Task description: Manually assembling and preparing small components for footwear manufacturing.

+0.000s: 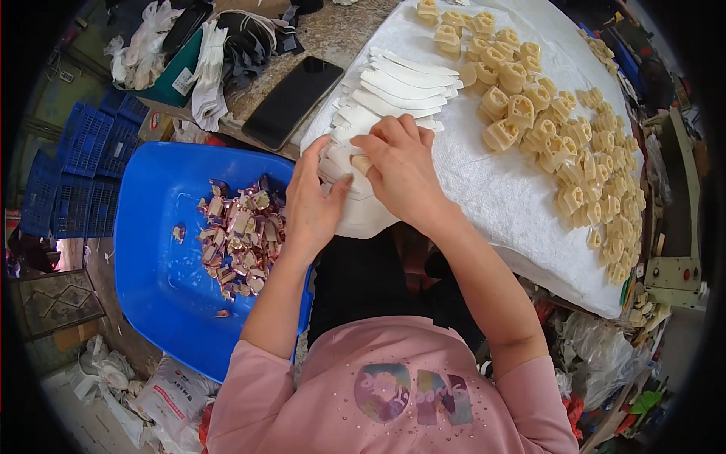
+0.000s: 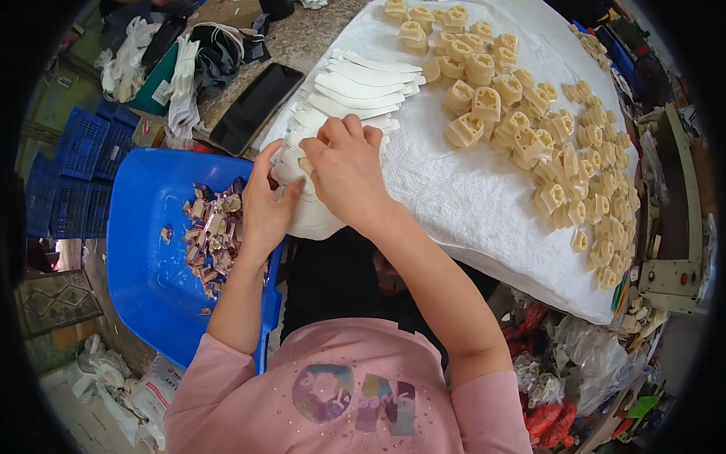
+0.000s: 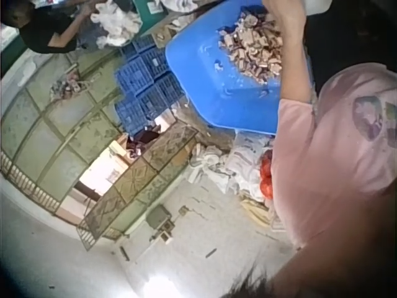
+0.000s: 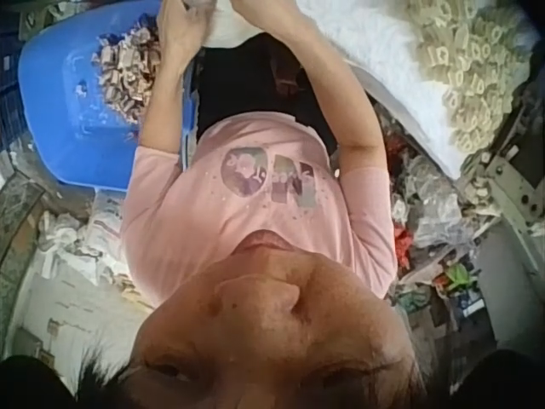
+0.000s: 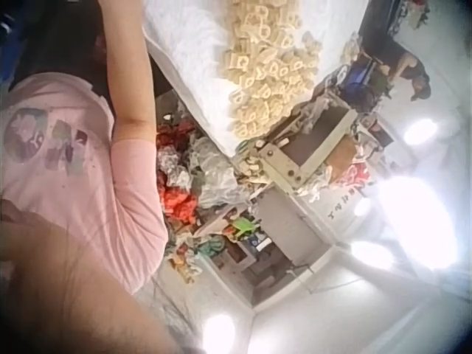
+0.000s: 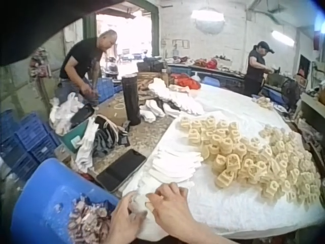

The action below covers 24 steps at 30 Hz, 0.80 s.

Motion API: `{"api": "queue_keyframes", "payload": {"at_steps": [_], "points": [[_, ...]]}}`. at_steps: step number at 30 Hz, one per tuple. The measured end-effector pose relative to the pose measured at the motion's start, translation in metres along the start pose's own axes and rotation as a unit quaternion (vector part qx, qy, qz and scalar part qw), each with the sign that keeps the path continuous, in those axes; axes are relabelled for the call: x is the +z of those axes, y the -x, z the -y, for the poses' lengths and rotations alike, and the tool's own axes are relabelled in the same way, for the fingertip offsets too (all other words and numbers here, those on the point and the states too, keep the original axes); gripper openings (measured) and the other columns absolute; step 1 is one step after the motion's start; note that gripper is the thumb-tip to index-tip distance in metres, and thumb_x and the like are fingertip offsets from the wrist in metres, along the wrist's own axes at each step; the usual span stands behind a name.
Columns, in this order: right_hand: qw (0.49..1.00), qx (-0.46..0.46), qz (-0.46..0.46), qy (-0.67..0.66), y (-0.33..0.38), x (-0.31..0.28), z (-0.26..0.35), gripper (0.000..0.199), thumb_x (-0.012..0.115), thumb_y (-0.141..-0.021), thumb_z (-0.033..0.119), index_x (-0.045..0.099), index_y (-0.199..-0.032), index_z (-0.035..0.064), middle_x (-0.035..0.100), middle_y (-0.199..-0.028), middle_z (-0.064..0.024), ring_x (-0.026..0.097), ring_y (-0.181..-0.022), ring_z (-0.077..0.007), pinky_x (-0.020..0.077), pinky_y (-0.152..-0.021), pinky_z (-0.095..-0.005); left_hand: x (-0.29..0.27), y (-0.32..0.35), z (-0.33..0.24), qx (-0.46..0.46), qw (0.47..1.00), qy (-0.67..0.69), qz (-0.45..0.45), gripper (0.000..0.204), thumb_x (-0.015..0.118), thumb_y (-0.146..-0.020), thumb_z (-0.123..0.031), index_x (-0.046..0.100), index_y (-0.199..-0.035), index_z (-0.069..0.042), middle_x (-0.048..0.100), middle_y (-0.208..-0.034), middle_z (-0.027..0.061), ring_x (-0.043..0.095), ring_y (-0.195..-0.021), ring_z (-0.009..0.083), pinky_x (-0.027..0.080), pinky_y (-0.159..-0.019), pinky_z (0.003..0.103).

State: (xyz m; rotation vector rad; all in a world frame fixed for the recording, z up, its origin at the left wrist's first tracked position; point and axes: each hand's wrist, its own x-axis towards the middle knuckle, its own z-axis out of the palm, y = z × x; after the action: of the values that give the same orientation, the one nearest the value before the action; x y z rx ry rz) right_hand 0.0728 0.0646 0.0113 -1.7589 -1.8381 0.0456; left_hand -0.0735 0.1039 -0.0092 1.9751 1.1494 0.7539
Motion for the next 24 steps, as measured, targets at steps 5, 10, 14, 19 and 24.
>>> {"api": "queue_keyframes", "payload": {"at_steps": [5,10,14,19,24], "points": [[0.999,-0.009,-0.024,0.036,-0.014,0.025,0.001,0.022,0.068,-0.060,0.007,0.062,-0.081,0.0072,0.051,-0.089,-0.0074,0.045,-0.093,-0.0269,0.0308,-0.081,-0.0407,0.001,-0.002,-0.002,-0.069,0.996,0.054,-0.015,0.059,0.065,-0.075,0.000,0.039,-0.128,-0.005,0.049,-0.122,0.0226,0.048,-0.113,0.0391,0.040,-0.094,0.040],[1.000,-0.003,-0.003,0.028,-0.018,0.024,0.004,0.022,0.068,-0.058,0.006,0.059,-0.079,0.0071,0.051,-0.089,-0.0075,0.045,-0.093,-0.0273,0.0311,-0.081,-0.0410,0.002,-0.003,0.000,-0.028,0.997,0.061,-0.024,0.062,0.065,-0.075,0.001,0.037,-0.130,-0.006,0.049,-0.123,0.0212,0.049,-0.113,0.0378,0.041,-0.092,0.040],[0.999,-0.009,-0.028,0.032,-0.016,0.024,-0.001,0.023,0.067,-0.058,0.005,0.059,-0.080,0.0064,0.052,-0.087,-0.0075,0.045,-0.092,-0.0269,0.0319,-0.080,-0.0395,0.003,-0.003,0.001,-0.026,0.996,0.078,-0.021,0.061,0.064,-0.075,0.003,0.037,-0.130,-0.006,0.049,-0.122,0.0209,0.049,-0.112,0.0375,0.042,-0.090,0.039],[0.996,-0.011,0.012,0.088,-0.023,0.021,0.009,0.023,0.066,-0.060,0.003,0.060,-0.082,0.0054,0.052,-0.086,-0.0077,0.046,-0.090,-0.0262,0.0322,-0.079,-0.0379,0.001,0.000,0.003,-0.016,0.997,0.077,-0.023,0.060,0.064,-0.075,0.003,0.038,-0.128,-0.007,0.050,-0.121,0.0204,0.050,-0.111,0.0370,0.042,-0.091,0.039],[0.998,0.023,0.032,0.051,-0.022,0.021,0.004,0.023,0.059,-0.062,-0.003,0.059,-0.084,0.0057,0.051,-0.087,-0.0082,0.045,-0.090,-0.0276,0.0311,-0.080,-0.0373,0.006,-0.001,0.005,-0.012,0.996,0.080,-0.034,0.061,0.067,-0.074,0.000,0.039,-0.128,-0.008,0.052,-0.115,0.0180,0.051,-0.104,0.0328,0.043,-0.087,0.038]]}}
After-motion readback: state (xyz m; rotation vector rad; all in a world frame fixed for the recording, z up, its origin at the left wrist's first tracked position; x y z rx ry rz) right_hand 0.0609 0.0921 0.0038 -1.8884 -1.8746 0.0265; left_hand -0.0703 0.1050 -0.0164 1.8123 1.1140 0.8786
